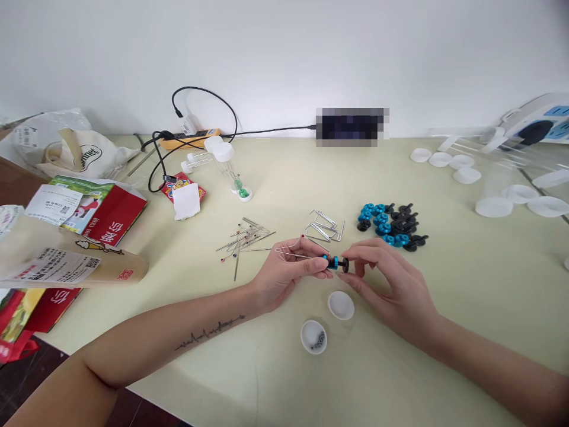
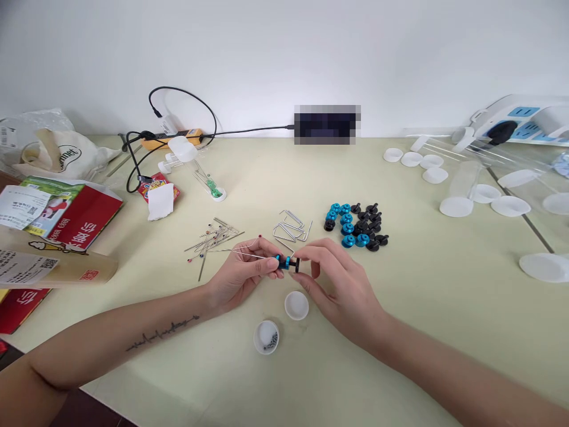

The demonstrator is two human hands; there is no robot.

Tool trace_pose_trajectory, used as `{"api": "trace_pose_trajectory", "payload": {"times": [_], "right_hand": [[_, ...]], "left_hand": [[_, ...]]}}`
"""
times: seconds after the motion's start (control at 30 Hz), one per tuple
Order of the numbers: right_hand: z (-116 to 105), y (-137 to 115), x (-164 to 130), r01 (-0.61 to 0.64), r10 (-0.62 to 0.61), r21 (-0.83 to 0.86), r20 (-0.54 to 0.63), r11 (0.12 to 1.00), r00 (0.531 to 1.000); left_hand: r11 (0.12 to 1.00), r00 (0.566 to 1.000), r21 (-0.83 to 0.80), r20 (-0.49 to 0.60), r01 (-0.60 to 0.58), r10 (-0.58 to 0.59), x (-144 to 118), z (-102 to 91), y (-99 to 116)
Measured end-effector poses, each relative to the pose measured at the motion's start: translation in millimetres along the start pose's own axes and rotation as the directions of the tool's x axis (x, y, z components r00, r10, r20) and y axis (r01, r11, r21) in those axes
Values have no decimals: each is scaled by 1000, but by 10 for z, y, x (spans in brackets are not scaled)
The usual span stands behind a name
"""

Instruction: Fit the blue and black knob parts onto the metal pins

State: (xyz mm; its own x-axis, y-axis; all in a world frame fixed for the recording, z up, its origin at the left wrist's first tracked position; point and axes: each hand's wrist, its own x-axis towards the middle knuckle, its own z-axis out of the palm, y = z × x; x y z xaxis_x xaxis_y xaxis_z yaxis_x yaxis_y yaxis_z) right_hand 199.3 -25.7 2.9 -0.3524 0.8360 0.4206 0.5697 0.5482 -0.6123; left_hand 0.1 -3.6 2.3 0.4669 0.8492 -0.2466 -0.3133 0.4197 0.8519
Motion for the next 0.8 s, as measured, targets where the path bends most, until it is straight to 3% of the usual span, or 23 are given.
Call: {"api": "trace_pose_trajectory", "payload": {"times": [0.07, 0.27, 0.43, 0.63, 0.8], "right_hand": [[-1, 0, -2, -15, 15, 4, -14, 1000, 1000], [0, 17, 3, -46, 45, 10, 112, 999, 993], [10, 13, 8, -48, 47, -31, -24, 998, 999], [-13, 10, 17, -34, 37, -38, 109, 999, 993], [16, 19, 12, -19, 19, -9, -20, 1000, 1000]], "left_hand": [[1000, 1000, 1, 7, 2, -2, 0, -1, -2], [1000, 1000, -2, 6, -6, 6, 3, -2, -1], [1000, 1000, -11, -6, -4, 4, 1, 4, 6], [1000, 1000, -14, 0, -1, 1, 3, -1, -3], [1000, 1000, -12, -14, 0, 0, 1, 3, 1]]}}
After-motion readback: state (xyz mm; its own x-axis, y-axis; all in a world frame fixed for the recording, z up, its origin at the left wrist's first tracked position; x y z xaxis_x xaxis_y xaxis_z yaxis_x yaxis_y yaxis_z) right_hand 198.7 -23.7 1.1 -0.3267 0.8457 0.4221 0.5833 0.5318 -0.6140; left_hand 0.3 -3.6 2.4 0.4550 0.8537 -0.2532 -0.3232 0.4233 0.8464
